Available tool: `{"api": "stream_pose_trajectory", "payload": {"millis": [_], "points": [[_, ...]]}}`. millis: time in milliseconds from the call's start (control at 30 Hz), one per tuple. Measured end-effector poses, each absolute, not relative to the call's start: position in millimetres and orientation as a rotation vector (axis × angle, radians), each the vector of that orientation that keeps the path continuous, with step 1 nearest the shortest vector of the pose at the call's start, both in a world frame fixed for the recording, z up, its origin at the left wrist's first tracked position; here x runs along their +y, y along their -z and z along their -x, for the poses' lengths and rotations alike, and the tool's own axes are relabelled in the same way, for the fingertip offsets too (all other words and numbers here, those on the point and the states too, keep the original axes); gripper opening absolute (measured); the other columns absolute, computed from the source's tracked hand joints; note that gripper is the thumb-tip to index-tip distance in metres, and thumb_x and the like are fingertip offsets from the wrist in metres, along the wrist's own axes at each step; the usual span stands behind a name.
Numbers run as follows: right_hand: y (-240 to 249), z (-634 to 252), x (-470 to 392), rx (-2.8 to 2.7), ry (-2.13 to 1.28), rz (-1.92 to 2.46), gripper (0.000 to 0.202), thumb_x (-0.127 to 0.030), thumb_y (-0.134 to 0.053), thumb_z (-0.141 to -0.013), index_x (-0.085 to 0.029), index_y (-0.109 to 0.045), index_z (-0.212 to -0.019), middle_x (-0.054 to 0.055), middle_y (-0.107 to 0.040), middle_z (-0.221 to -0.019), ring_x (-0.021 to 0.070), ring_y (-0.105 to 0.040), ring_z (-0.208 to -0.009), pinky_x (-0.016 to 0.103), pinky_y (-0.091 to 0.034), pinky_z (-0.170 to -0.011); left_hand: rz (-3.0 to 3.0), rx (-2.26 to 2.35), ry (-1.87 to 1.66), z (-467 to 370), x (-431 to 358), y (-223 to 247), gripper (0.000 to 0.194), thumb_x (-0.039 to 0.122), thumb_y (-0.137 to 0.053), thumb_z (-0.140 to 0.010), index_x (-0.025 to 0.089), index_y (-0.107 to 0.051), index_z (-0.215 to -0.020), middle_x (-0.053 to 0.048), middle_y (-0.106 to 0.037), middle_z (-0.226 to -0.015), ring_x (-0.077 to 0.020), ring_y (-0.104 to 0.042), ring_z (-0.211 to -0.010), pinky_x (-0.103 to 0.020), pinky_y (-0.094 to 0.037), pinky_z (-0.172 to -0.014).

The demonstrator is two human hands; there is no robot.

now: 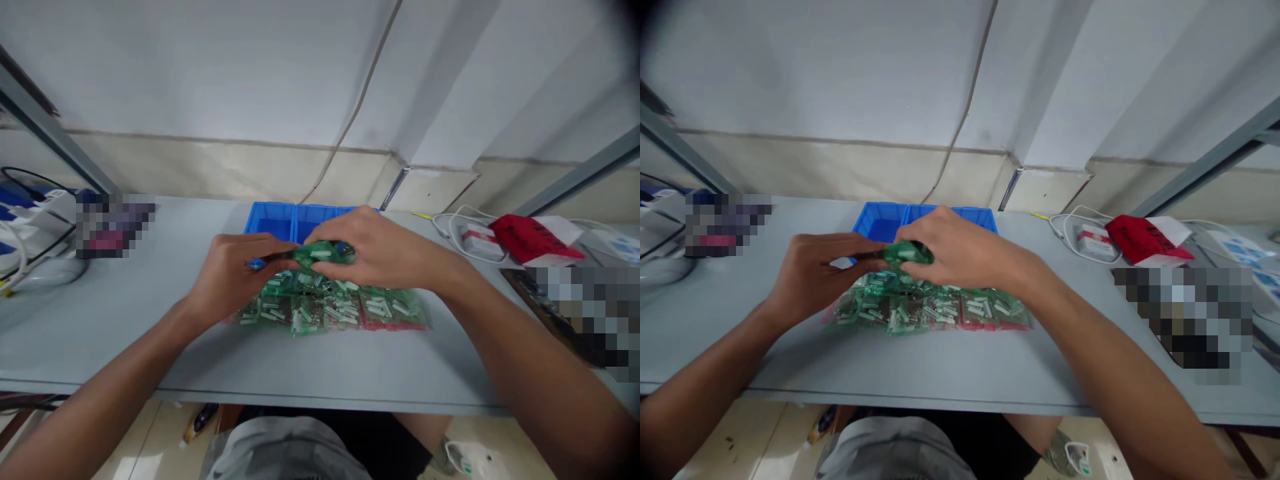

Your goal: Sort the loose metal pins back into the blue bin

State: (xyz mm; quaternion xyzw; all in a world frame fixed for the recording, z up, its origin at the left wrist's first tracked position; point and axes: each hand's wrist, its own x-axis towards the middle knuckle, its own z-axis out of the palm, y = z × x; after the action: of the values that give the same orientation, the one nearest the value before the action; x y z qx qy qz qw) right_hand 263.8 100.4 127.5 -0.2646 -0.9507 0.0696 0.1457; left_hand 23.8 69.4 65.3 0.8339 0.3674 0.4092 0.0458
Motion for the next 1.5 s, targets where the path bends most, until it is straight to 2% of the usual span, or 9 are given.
{"api": "stream_pose_trajectory", "payload": {"millis": [133, 300, 400, 567, 733, 867, 1033, 1167, 1500], "points": [[-112, -278, 97, -2.660, -0.031, 0.774, 0.028, -0.041, -0.060, -0.103, -0.017, -0.074, -0.105, 0.004, -0.077, -0.092, 0.0176, -0.070, -0.078, 0.030, -0.048, -0.070, -2.699, 1.106, -1.384, -5, 53, -54, 0.017, 0.017, -0.070, -0.095, 0.023, -0.074, -0.110, -0.001, -0.080, -0.099, -0.0122, -0.075, -0.082, -0.023, -0.062, -0.072], [-70, -280, 79, -2.655, 0.498, 0.567, 0.025, -0.011, -0.056, -0.099, -0.017, -0.072, -0.117, 0.007, -0.079, -0.109, 0.0213, -0.074, -0.096, 0.033, -0.056, -0.078, -2.899, 1.105, -1.186, 10, 29, -32, 0.030, 0.005, -0.062, -0.094, 0.020, -0.071, -0.118, -0.009, -0.076, -0.121, -0.0190, -0.075, -0.110, -0.033, -0.066, -0.093], [-51, -277, 67, -2.701, 0.669, 0.540, 0.037, -0.008, -0.056, -0.094, -0.015, -0.069, -0.128, 0.013, -0.075, -0.126, 0.0270, -0.074, -0.100, 0.038, -0.060, -0.077, -2.899, 1.084, -1.026, 17, 21, -23, 0.038, 0.006, -0.059, -0.095, 0.018, -0.066, -0.130, -0.011, -0.070, -0.135, -0.0241, -0.066, -0.129, -0.041, -0.063, -0.104], [-55, -295, 50, -2.636, 0.352, 0.576, 0.050, -0.009, -0.051, -0.096, -0.022, -0.059, -0.143, 0.015, -0.067, -0.138, 0.0296, -0.068, -0.119, 0.047, -0.059, -0.091, -2.758, 1.066, -0.954, 17, 17, -23, 0.055, 0.013, -0.061, -0.096, 0.022, -0.052, -0.149, -0.009, -0.063, -0.146, -0.0238, -0.059, -0.139, -0.046, -0.055, -0.116], [-64, -326, 42, -2.411, 0.225, 0.767, 0.071, -0.004, -0.056, -0.095, -0.034, -0.042, -0.158, 0.007, -0.069, -0.116, 0.0210, -0.069, -0.101, 0.036, -0.060, -0.087, -2.854, 1.031, -0.891, -8, 29, -35, 0.049, 0.020, -0.060, -0.099, 0.019, -0.053, -0.148, -0.010, -0.061, -0.148, -0.0250, -0.059, -0.138, -0.046, -0.056, -0.115], [-48, -333, 43, -2.462, 0.453, 0.822, 0.079, -0.003, -0.059, -0.093, -0.023, -0.031, -0.164, 0.014, -0.070, -0.122, 0.0275, -0.066, -0.110, 0.045, -0.058, -0.097, -3.040, 0.893, -0.753, -26, 43, -38, 0.036, 0.010, -0.055, -0.099, 0.016, -0.064, -0.133, -0.008, -0.071, -0.135, -0.0280, -0.069, -0.125, -0.048, -0.065, -0.100], [-32, -326, 33, -2.646, 0.418, 0.973, 0.059, -0.028, -0.060, -0.099, -0.011, -0.047, -0.154, 0.024, -0.062, -0.138, 0.0405, -0.059, -0.125, 0.059, -0.055, -0.097, -3.124, 0.833, -0.817, -24, 38, -40, 0.026, 0.010, -0.056, -0.098, 0.016, -0.070, -0.119, -0.007, -0.075, -0.126, -0.0284, -0.073, -0.116, -0.046, -0.068, -0.089], [-36, -327, 28, -2.666, 0.300, 0.980, 0.071, -0.049, -0.059, -0.099, -0.009, -0.045, -0.155, 0.025, -0.056, -0.146, 0.0429, -0.053, -0.133, 0.063, -0.050, -0.104, -3.110, 0.841, -0.906, -21, 32, -47, 0.023, 0.016, -0.063, -0.096, 0.018, -0.070, -0.117, -0.005, -0.076, -0.124, -0.0253, -0.072, -0.118, -0.040, -0.066, -0.092], [-67, -318, 108, -2.287, 0.162, 0.894, 0.029, -0.023, -0.053, -0.102, -0.019, -0.077, -0.119, 0.009, -0.079, -0.119, 0.0250, -0.073, -0.111, 0.046, -0.058, -0.101, -2.904, 1.166, -0.859, -18, 119, -76, 0.026, 0.036, -0.057, -0.101, 0.022, -0.076, -0.114, -0.007, -0.077, -0.119, -0.0277, -0.071, -0.114, -0.047, -0.060, -0.101]]}}
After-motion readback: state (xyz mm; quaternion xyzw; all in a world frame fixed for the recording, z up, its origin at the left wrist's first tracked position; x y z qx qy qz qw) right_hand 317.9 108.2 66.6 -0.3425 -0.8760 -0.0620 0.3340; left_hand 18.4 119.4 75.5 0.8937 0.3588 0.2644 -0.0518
